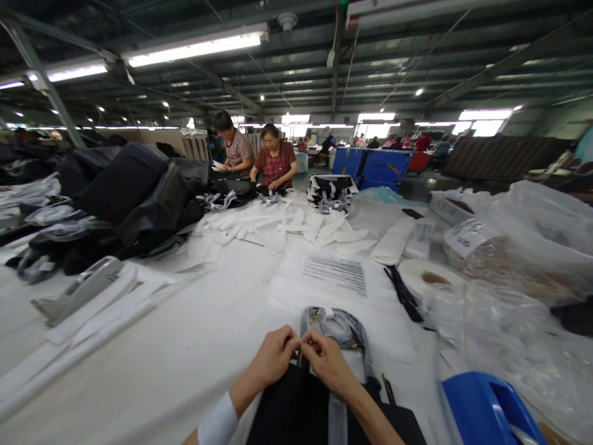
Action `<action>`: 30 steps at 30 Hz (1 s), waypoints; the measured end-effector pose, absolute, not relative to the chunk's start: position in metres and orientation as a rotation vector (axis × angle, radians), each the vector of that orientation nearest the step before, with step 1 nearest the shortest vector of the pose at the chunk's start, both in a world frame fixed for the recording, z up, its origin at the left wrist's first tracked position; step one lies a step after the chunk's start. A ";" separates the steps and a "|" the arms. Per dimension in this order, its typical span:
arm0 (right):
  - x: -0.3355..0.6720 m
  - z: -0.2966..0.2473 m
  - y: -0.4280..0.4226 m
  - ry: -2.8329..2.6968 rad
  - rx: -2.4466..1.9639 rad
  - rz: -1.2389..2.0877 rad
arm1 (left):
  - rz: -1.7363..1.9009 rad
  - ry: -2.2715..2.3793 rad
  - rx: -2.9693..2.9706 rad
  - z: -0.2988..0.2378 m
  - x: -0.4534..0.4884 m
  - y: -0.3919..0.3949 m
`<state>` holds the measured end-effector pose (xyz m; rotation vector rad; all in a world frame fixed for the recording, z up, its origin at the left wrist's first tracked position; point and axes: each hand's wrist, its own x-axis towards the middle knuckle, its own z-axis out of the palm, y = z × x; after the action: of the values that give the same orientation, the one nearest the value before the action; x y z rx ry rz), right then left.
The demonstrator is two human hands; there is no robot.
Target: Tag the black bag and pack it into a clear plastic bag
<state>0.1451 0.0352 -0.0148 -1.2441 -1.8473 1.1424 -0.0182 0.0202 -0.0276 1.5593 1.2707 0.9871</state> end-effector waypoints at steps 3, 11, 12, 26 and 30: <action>0.147 -0.023 0.034 -1.719 -1.238 1.236 | 0.988 1.209 1.507 -0.030 -0.021 0.017; 0.162 -0.029 0.025 -1.331 -1.221 1.665 | 1.153 0.952 0.909 -0.024 -0.019 0.016; 0.165 -0.027 0.022 -1.296 -1.214 1.713 | 1.165 0.928 0.827 -0.025 -0.018 0.017; 0.157 -0.040 0.019 -1.315 -1.252 1.429 | 1.239 0.860 0.344 -0.049 -0.022 0.029; 0.155 -0.038 0.031 -1.404 -1.244 1.253 | 1.215 0.828 0.475 -0.045 -0.020 0.026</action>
<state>0.1555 0.0313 -0.0378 -1.2444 -1.4037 1.2528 -0.0201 0.0259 -0.0447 0.4746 0.8279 1.2151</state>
